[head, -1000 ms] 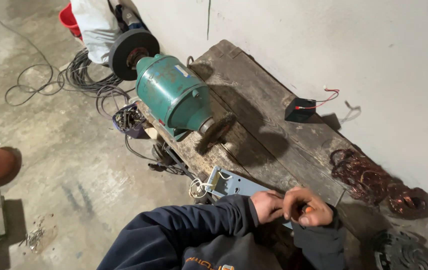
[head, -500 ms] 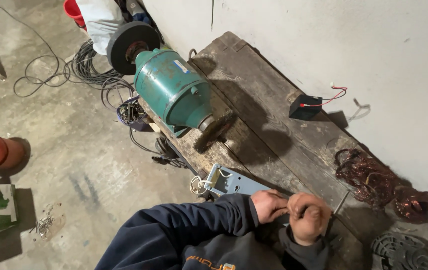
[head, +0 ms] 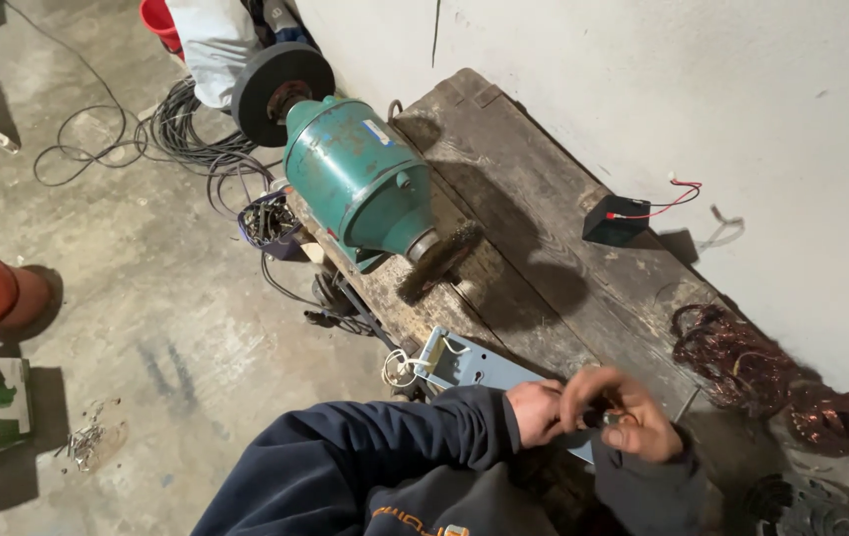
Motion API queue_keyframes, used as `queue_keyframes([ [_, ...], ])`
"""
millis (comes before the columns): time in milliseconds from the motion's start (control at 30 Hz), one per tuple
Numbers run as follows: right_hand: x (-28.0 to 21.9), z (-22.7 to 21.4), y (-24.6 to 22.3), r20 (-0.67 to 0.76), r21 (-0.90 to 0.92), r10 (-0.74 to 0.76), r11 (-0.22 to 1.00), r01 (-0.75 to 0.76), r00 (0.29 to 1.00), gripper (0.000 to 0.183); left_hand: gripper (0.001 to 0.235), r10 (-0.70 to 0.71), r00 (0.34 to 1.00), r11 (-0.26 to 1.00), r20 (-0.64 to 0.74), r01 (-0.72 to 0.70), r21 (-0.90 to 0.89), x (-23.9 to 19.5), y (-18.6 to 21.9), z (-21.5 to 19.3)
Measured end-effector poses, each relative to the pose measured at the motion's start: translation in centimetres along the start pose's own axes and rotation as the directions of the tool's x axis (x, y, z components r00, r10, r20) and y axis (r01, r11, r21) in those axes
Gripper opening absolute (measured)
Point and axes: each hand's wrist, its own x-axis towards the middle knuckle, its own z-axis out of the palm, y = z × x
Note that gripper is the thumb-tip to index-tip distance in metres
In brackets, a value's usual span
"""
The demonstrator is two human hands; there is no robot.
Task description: The recorder disassembles a metal housing unit using a screwdriver and pliers, and subsequently cleans metal components using a bench-mounted wire brush.
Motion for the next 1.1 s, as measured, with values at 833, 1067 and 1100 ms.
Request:
queue_keyframes([
  [833, -4.5, -0.8, 8.3, -0.626, -0.341, -0.380, 0.919, 0.199, 0.681, 0.030, 0.016, 0.004, 1.000, 0.995, -0.026, -0.007, -0.101, 0.0, -0.4, 0.2],
  [1067, -5.3, -6.1, 6.6, 0.120, 0.024, 0.145, 0.989, -0.149, 0.982, 0.048, 0.014, 0.068, 0.997, 0.997, -0.036, -0.070, -0.044, -0.5, -1.7, 1.7],
  [1100, -6.9, -8.2, 8.9, 0.081, 0.049, 0.118, 0.991, -0.122, 0.990, 0.048, 0.017, 0.058, 0.998, 0.996, -0.037, -0.060, -0.061, -0.3, -1.8, 1.4],
])
